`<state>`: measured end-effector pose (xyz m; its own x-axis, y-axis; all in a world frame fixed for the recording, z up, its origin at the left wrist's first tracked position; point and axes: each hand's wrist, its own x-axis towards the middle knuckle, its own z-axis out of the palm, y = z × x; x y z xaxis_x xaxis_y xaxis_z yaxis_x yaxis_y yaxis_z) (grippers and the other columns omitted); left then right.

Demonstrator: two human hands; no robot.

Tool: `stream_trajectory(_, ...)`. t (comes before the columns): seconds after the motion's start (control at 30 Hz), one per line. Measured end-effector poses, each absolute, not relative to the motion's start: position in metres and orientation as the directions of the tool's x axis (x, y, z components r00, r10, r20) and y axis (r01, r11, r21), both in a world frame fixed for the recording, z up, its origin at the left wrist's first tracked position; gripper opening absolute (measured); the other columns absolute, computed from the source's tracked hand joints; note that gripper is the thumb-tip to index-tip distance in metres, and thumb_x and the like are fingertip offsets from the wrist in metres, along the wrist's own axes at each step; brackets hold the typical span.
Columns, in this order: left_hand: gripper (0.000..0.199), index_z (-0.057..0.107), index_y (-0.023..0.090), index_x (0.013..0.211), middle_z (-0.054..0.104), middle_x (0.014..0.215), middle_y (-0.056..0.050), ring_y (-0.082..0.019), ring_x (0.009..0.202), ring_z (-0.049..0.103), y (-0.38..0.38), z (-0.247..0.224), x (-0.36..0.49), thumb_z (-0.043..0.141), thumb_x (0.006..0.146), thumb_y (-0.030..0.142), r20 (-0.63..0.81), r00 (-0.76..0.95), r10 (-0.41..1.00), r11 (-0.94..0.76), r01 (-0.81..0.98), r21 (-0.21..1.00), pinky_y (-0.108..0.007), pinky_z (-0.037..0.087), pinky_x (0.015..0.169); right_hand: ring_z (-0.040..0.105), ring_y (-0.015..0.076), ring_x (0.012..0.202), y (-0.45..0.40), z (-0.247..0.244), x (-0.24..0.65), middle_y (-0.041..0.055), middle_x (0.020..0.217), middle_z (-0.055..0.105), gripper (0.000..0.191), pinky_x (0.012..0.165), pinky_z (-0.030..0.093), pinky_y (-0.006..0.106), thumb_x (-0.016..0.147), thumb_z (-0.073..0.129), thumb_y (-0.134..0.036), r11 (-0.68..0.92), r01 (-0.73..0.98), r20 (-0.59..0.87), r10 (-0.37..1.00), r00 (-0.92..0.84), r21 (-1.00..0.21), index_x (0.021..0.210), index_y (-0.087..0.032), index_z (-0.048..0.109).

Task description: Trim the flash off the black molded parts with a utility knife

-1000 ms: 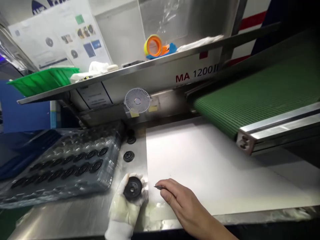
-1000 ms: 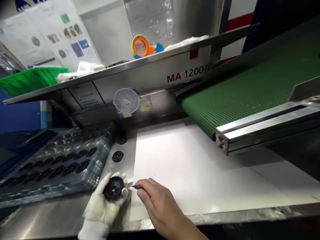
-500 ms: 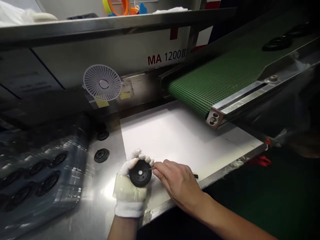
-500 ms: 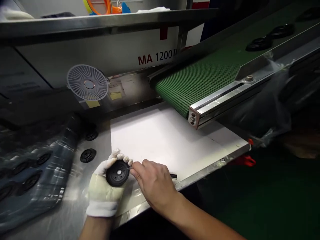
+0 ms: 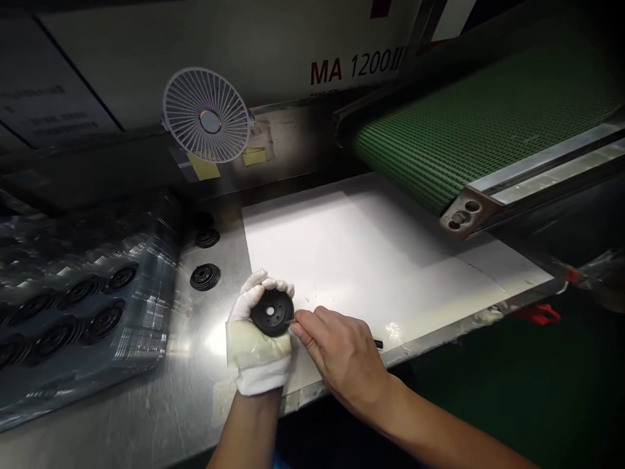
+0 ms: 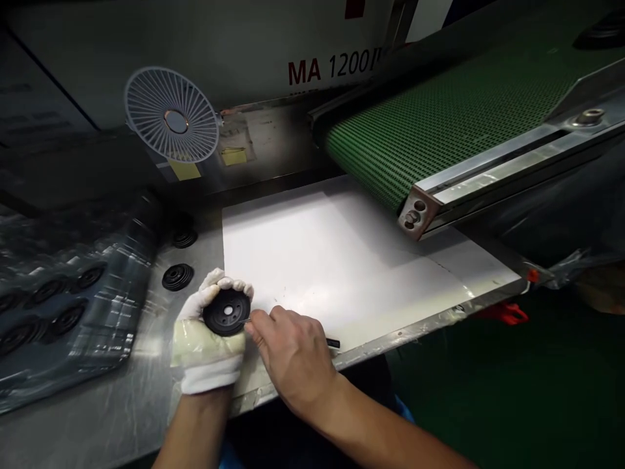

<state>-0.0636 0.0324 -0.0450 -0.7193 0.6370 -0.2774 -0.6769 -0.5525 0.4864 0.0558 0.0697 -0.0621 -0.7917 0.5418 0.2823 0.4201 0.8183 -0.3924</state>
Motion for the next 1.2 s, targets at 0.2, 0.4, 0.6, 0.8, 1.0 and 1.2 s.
stream_trajectory(0.2, 0.037, 0.061, 0.016, 0.113, 0.064, 0.107, -0.013, -0.027, 0.104, 0.058, 0.021, -0.044, -0.068, 0.053, 0.077, 0.02, -0.262, -0.567, 0.781, -0.379, -0.764, 0.523, -0.044, 0.047, 0.09, 0.049, 0.0161, 0.065, 0.071, -0.062, 0.058, -0.001, 0.075, 0.053, 0.031, 0.059, 0.026, 0.029, 0.103, 0.029, -0.039, 0.808, 0.407, 0.255, 0.539, -0.803, -0.426, 0.096, -0.025, 0.056)
stream_trajectory(0.4, 0.029, 0.064, 0.012, 0.098, 0.06, 0.074, -0.005, -0.018, 0.073, 0.059, 0.022, -0.041, -0.071, 0.054, 0.072, 0.017, -0.281, -0.551, 0.786, -0.37, -0.783, 0.5, -0.036, 0.051, 0.073, 0.047, 0.0157, 0.063, 0.076, -0.063, 0.062, -0.0007, 0.074, 0.053, 0.033, 0.058, 0.025, 0.029, 0.103, 0.029, -0.04, 0.791, 0.444, 0.272, 0.577, -0.77, -0.422, 0.095, -0.024, 0.057)
stream_trajectory(0.6, 0.008, 0.062, 0.016, 0.087, 0.056, 0.066, 0.003, -0.009, 0.064, 0.055, 0.039, -0.044, -0.066, 0.057, 0.081, 0.015, -0.321, -0.697, 0.641, -0.524, -0.703, 0.481, -0.027, 0.051, 0.07, 0.045, 0.0153, 0.061, 0.065, -0.064, 0.057, -0.0012, 0.073, 0.052, 0.034, 0.056, 0.023, 0.03, 0.102, 0.029, -0.039, 0.795, 0.435, 0.29, 0.573, -0.767, -0.422, 0.091, -0.024, 0.057)
stream_trajectory(0.8, 0.025, 0.063, 0.018, 0.102, 0.065, 0.091, -0.005, -0.021, 0.093, 0.061, 0.029, -0.048, -0.068, 0.053, 0.079, 0.018, -0.256, -0.642, 0.722, -0.451, -0.719, 0.529, -0.044, 0.048, 0.091, 0.048, 0.0162, 0.064, 0.064, -0.064, 0.058, -0.0014, 0.075, 0.054, 0.033, 0.058, 0.025, 0.03, 0.102, 0.029, -0.04, 0.806, 0.418, 0.282, 0.553, -0.784, -0.419, 0.094, -0.025, 0.057)
stream_trajectory(1.0, 0.025, 0.063, 0.013, 0.097, 0.06, 0.071, -0.004, -0.017, 0.071, 0.059, 0.026, -0.043, -0.07, 0.051, 0.075, 0.018, -0.282, -0.598, 0.75, -0.398, -0.749, 0.53, -0.037, 0.052, 0.073, 0.048, 0.0157, 0.064, 0.075, -0.064, 0.062, -0.0007, 0.075, 0.054, 0.035, 0.058, 0.025, 0.03, 0.103, 0.028, -0.041, 0.785, 0.477, 0.267, 0.595, -0.758, -0.395, 0.096, -0.025, 0.058)
stream_trajectory(1.2, 0.012, 0.062, 0.017, 0.09, 0.059, 0.066, 0.003, -0.008, 0.067, 0.057, 0.035, -0.049, -0.068, 0.056, 0.08, 0.013, -0.271, -0.7, 0.66, -0.532, -0.691, 0.489, -0.028, 0.05, 0.079, 0.045, 0.0155, 0.061, 0.063, -0.065, 0.055, -0.0006, 0.072, 0.053, 0.033, 0.056, 0.024, 0.03, 0.102, 0.031, -0.039, 0.806, 0.447, 0.275, 0.565, -0.778, -0.388, 0.093, -0.024, 0.059)
